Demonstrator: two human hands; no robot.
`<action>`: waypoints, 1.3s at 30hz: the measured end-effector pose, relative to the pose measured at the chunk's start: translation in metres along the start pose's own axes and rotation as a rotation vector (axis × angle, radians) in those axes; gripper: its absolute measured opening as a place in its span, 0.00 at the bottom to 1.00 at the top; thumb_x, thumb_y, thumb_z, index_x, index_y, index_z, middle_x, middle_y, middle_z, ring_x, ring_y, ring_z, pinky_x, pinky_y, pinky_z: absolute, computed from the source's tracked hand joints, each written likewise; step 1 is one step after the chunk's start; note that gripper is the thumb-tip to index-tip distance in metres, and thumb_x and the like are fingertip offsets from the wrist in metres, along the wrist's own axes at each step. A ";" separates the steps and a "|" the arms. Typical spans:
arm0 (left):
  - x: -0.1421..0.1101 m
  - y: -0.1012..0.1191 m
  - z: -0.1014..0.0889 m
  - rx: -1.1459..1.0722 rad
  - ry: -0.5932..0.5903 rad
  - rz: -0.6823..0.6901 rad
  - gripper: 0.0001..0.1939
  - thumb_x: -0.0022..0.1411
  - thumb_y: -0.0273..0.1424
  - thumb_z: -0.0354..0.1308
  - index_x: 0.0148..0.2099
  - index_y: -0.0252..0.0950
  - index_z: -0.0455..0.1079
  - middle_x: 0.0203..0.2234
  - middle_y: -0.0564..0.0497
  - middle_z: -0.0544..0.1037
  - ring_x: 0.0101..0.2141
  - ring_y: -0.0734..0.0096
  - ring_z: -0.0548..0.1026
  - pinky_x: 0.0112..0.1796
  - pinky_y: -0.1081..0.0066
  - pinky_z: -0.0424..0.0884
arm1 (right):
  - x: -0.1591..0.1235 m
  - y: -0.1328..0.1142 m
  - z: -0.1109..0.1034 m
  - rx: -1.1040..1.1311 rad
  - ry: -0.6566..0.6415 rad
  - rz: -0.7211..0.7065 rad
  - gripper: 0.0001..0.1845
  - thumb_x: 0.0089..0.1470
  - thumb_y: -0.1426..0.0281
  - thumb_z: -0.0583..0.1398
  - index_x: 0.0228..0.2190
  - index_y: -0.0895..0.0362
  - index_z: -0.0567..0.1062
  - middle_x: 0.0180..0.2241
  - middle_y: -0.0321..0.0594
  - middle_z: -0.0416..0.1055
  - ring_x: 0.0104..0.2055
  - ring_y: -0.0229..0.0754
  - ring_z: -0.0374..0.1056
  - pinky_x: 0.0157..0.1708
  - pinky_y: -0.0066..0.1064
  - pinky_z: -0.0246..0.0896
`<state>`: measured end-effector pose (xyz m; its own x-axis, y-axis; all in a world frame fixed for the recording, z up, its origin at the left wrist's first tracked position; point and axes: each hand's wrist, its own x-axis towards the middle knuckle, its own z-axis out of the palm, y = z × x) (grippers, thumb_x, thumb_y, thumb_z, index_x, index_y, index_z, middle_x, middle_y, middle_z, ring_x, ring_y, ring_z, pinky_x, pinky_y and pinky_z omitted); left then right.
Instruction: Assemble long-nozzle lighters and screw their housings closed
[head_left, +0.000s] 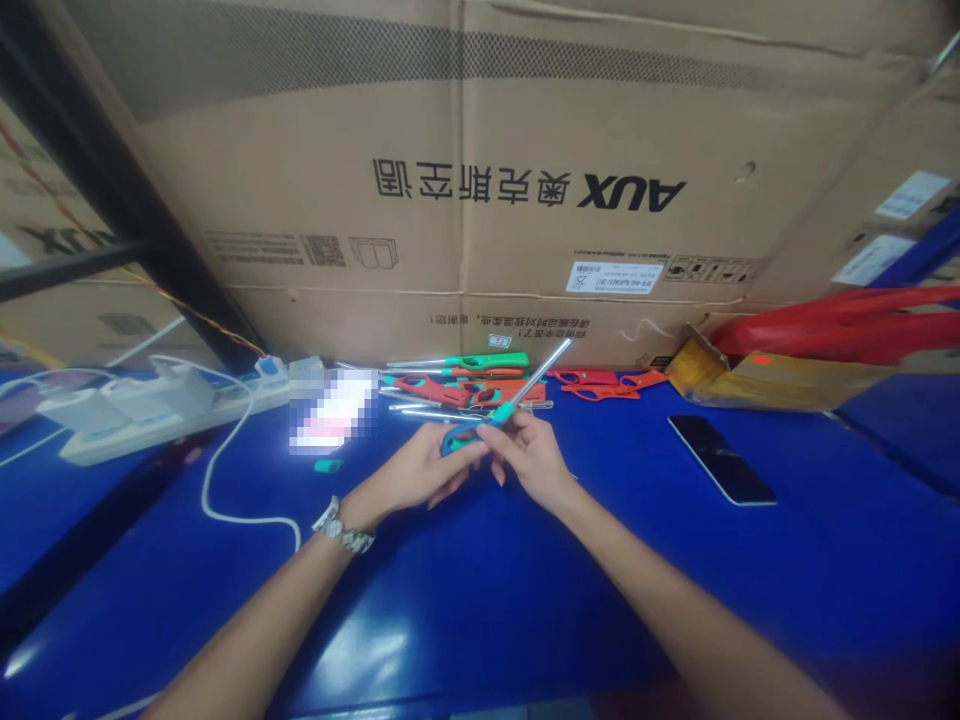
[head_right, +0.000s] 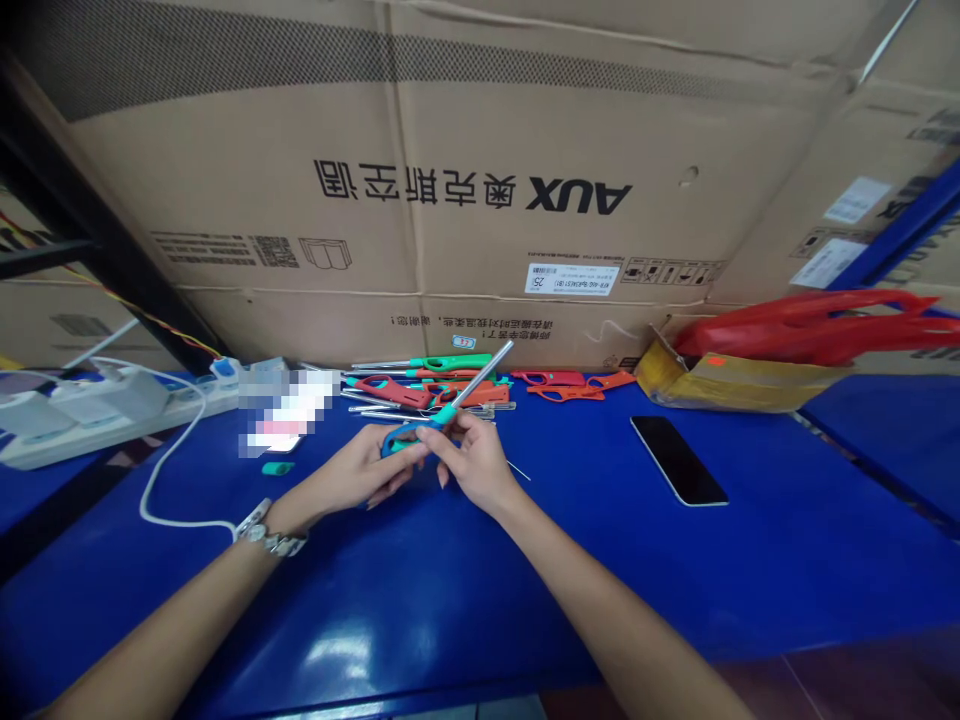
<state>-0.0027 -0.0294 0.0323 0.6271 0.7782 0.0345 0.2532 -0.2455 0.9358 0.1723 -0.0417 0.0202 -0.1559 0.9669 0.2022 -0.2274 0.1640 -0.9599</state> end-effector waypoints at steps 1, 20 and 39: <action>0.000 0.000 0.000 -0.008 -0.009 -0.004 0.21 0.68 0.46 0.53 0.37 0.32 0.71 0.15 0.59 0.67 0.11 0.84 0.61 0.13 0.83 0.58 | -0.001 0.000 0.000 0.014 -0.007 -0.001 0.20 0.43 0.56 0.70 0.29 0.58 0.74 0.24 0.34 0.72 0.17 0.32 0.64 0.11 0.24 0.60; 0.002 0.005 0.007 0.228 0.059 0.161 0.17 0.71 0.42 0.50 0.46 0.35 0.72 0.24 0.55 0.73 0.24 0.75 0.68 0.29 0.74 0.66 | 0.002 -0.011 -0.015 0.038 0.142 -0.173 0.16 0.53 0.56 0.64 0.35 0.55 0.72 0.22 0.29 0.61 0.19 0.31 0.54 0.15 0.23 0.52; 0.004 0.001 0.012 0.876 0.138 -0.021 0.10 0.72 0.38 0.45 0.43 0.39 0.63 0.30 0.48 0.78 0.31 0.58 0.79 0.27 0.69 0.61 | 0.004 0.008 0.001 -0.572 0.447 -0.163 0.30 0.60 0.49 0.48 0.14 0.52 0.53 0.14 0.31 0.50 0.19 0.34 0.47 0.20 0.30 0.41</action>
<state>0.0087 -0.0335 0.0298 0.5363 0.8361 0.1153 0.7719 -0.5411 0.3338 0.1685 -0.0364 0.0140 0.2703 0.8892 0.3692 0.3406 0.2703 -0.9005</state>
